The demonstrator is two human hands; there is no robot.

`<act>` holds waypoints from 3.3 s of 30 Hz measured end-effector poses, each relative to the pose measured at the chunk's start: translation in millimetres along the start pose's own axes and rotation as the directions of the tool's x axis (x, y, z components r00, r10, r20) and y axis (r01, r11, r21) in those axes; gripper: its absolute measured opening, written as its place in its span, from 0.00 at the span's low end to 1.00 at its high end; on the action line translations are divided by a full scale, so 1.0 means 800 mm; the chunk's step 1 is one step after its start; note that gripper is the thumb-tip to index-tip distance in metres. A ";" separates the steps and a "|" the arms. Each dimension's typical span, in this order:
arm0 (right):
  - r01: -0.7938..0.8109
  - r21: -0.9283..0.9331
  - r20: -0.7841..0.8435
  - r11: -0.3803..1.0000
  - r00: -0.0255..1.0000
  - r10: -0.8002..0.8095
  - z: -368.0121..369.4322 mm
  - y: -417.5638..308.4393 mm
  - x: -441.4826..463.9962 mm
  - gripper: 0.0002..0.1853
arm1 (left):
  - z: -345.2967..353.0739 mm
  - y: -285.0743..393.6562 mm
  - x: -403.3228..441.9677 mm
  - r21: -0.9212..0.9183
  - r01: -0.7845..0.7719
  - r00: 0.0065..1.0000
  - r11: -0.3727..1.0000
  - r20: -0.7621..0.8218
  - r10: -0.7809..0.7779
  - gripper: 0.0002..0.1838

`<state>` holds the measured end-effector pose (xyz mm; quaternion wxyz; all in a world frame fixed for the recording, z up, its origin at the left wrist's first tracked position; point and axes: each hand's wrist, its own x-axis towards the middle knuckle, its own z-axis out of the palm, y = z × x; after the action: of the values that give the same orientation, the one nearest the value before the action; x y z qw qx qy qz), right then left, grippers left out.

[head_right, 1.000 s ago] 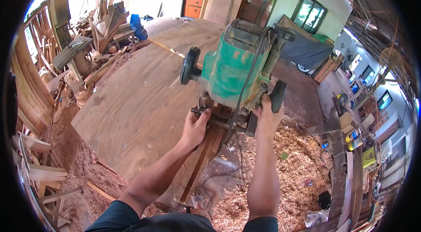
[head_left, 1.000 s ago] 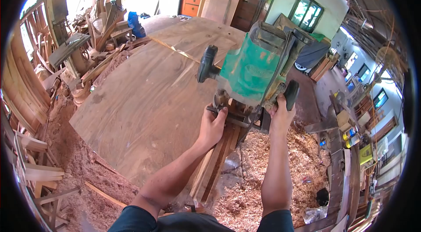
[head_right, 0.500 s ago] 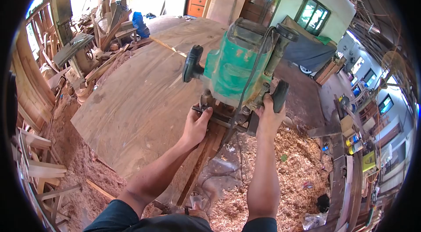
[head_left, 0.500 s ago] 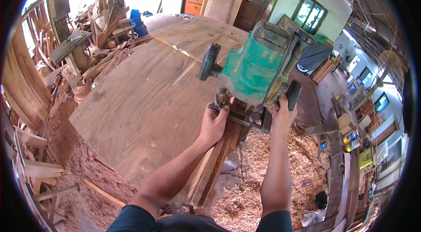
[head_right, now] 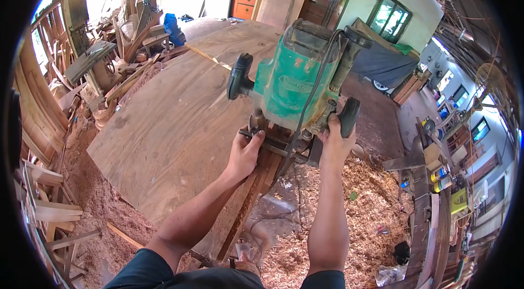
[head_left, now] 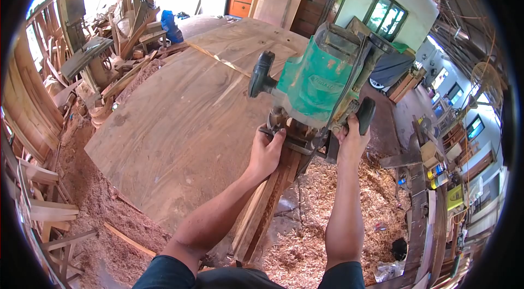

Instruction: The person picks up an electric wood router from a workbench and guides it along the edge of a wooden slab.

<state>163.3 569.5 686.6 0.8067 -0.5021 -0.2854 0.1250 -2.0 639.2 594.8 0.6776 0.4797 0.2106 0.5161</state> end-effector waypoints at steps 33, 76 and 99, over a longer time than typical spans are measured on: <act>-0.001 -0.013 -0.004 1.000 1.000 0.001 0.006 0.022 0.052 0.13 | 0.013 -0.025 0.051 0.040 -0.031 0.998 0.999 -0.045 0.033 0.20; -0.040 -0.020 0.037 0.999 0.998 0.041 0.016 0.043 0.115 0.16 | 0.028 -0.030 0.115 0.137 0.054 0.996 0.989 -0.084 -0.043 0.14; -0.040 -0.046 0.038 0.998 0.998 0.042 0.019 0.038 0.116 0.14 | 0.030 -0.015 0.109 0.162 0.167 0.984 0.973 -0.083 -0.155 0.13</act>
<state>231.8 639.9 696.2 0.7867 -0.5236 -0.2934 0.1446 55.8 707.5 613.4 0.6667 0.4982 0.3150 0.4561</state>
